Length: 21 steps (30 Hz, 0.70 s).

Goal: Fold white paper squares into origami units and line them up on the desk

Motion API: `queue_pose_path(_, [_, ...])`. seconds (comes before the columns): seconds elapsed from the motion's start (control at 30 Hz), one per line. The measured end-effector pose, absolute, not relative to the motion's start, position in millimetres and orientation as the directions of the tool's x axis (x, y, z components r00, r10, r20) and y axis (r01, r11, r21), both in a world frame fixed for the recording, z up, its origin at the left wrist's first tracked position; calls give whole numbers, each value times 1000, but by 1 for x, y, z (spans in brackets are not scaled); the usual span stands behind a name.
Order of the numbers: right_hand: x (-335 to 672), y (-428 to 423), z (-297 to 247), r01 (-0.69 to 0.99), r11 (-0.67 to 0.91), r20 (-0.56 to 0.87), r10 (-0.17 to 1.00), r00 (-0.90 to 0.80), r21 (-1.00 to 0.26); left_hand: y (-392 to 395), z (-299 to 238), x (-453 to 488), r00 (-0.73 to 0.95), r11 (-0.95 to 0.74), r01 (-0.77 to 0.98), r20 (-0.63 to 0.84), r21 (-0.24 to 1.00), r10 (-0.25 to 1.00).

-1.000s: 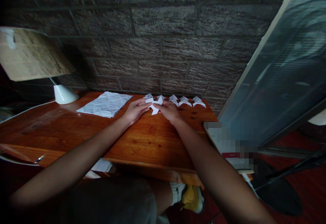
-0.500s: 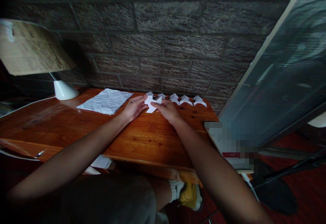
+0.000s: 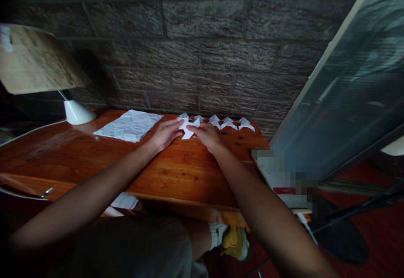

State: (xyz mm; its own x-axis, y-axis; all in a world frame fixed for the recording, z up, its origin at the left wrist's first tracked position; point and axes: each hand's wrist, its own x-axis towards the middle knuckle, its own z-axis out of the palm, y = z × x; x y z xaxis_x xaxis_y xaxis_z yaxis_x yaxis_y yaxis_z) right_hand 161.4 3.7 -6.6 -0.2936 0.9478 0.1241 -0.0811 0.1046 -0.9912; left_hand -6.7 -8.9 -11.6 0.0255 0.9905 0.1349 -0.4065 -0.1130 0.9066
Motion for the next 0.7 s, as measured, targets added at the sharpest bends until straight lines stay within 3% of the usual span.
queue_pose_path(0.13, [159,2,-4,-77,146,163,931,-326,-986,-9,-12,-7,32,-167,-417,198,893,980])
queue_pose_path(0.23, [159,2,-5,-46,196,200,922,-332,-979,-9,-11,-7,39,-133,-427,165,894,986])
queue_pose_path(0.4, [164,5,-4,28,271,259,941,-219,-962,-8,-12,-4,26,-92,-334,106,938,994])
queue_pose_path(0.53, [167,5,0,54,299,289,947,-141,-953,-10,-13,-1,-47,-199,-223,193,954,980])
queue_pose_path(0.7, [168,6,-1,83,370,359,925,-124,-925,-10,-12,-3,-31,-177,-263,175,948,984])
